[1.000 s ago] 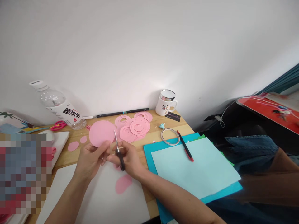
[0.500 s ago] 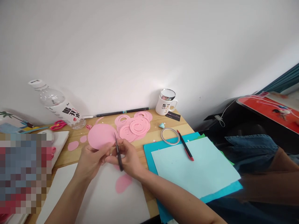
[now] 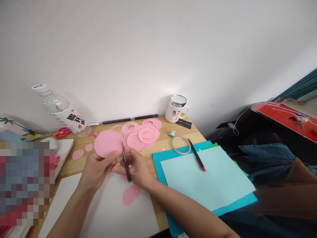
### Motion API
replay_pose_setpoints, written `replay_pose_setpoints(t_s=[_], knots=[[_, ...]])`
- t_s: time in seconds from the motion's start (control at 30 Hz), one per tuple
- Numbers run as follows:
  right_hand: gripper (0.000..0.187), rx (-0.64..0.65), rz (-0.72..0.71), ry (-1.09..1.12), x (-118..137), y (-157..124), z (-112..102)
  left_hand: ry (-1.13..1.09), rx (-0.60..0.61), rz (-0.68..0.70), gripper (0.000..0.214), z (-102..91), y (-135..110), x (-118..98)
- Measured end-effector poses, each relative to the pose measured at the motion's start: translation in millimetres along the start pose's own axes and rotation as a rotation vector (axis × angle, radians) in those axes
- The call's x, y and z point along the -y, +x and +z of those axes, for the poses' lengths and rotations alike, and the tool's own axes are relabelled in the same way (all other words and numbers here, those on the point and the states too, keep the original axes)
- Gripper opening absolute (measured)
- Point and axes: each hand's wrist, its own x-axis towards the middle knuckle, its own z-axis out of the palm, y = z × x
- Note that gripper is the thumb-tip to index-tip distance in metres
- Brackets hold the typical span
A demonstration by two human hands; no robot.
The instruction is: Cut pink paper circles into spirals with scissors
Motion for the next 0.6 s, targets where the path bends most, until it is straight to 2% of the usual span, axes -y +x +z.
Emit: replay_pose_setpoints(t_s=[0.23,0.6], knots=[[0.044,0.006,0.023,0.016,3.6,-1.2,0.6,-0.001,-0.009,0.008,0.024,-2.1,1.7,2.3],[0.044,-0.062,0.110,-0.021,8.0,-2.2,2.9,-0.058,-0.033,0.022,0.028,0.3,1.2,-0.2]])
